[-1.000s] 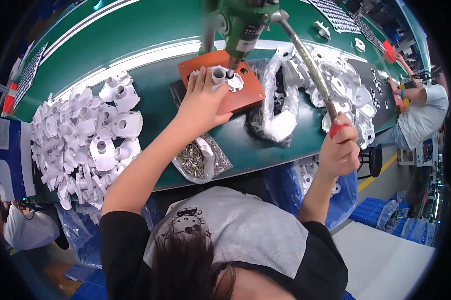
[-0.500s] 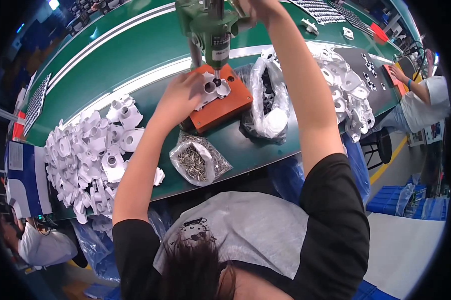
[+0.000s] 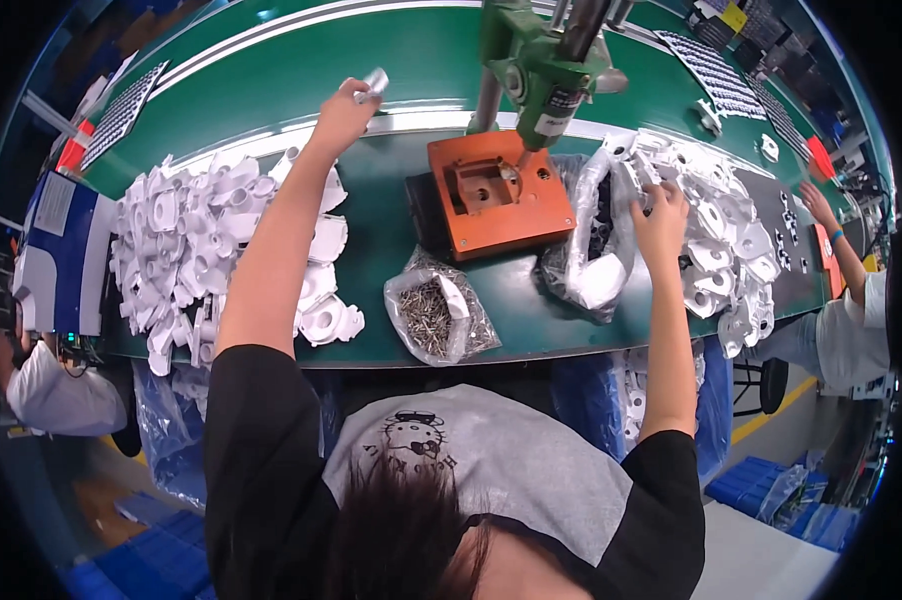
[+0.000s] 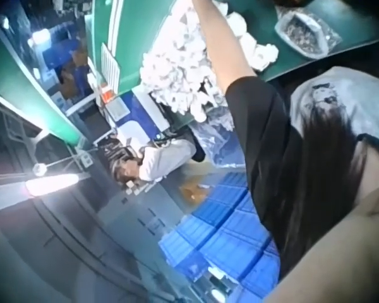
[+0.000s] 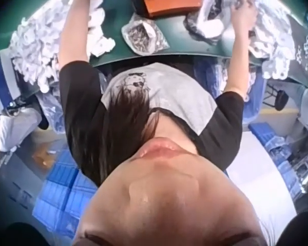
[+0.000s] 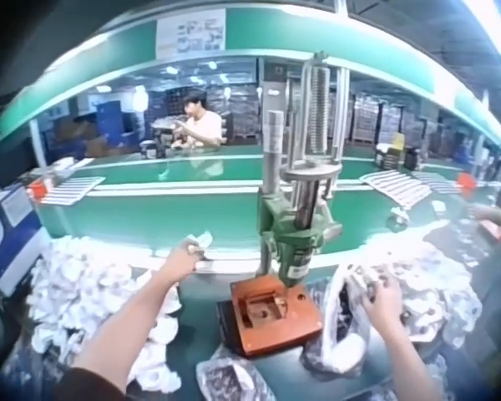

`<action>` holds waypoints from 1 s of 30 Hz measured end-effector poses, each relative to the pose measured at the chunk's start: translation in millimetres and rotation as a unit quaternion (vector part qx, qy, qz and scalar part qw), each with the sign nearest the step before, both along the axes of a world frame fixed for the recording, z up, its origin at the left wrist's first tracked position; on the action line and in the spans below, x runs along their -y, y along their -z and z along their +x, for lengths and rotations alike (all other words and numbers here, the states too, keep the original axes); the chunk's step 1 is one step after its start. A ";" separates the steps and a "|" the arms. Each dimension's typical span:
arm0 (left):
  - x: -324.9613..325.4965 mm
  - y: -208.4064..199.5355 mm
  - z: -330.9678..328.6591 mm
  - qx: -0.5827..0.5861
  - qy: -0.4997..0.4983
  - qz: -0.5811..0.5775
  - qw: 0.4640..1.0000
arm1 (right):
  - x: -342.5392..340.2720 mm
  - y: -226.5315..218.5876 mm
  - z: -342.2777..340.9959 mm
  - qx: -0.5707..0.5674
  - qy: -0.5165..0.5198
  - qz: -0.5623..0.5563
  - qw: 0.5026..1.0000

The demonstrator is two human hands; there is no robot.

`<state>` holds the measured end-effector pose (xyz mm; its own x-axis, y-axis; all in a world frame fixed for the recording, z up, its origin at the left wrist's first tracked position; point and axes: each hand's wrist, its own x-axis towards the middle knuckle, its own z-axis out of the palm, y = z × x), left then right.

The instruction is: The person assembles plastic components by fitting pieces together, placing each assembly into a press fixture, inserting a small part, pulling the press lever down, and placing the finished pieces onto the conveyor belt.

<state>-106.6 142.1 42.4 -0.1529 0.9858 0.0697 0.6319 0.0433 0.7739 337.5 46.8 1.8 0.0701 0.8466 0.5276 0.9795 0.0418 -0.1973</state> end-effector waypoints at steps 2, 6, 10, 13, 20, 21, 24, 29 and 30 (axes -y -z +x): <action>17.4 -4.1 -11.1 -0.107 0.075 -0.017 0.991 | -7.9 2.9 0.4 0.018 0.023 0.013 0.999; 99.3 -30.8 -15.7 -0.404 0.161 -0.121 0.893 | -15.6 3.7 8.2 0.008 0.026 0.108 0.994; 151.8 -7.0 -33.6 -0.492 0.161 -0.094 0.851 | -20.8 -7.6 11.4 -0.051 0.012 0.207 0.977; 162.6 22.3 -28.7 -0.505 0.129 -0.041 0.853 | -20.1 -19.0 14.9 -0.133 0.010 0.240 0.962; 162.3 -6.4 -17.2 -0.488 0.071 -0.036 0.869 | 19.0 -45.2 -11.6 -0.728 -0.210 0.072 0.649; 165.2 -15.8 -17.7 -0.465 0.052 0.019 0.883 | 24.3 -46.9 -18.8 -0.756 -0.223 0.054 0.613; 167.7 -20.9 -17.7 -0.346 0.043 0.138 0.927 | 41.4 -45.1 -37.7 -0.776 -0.235 0.025 0.585; 183.2 -35.7 35.5 0.444 0.069 0.000 0.893 | 64.6 -40.8 -87.4 -0.849 -0.430 -0.086 0.295; 183.0 -27.7 48.1 0.539 0.082 -0.029 0.838 | 67.9 -39.4 -101.0 -0.850 -0.410 -0.099 0.316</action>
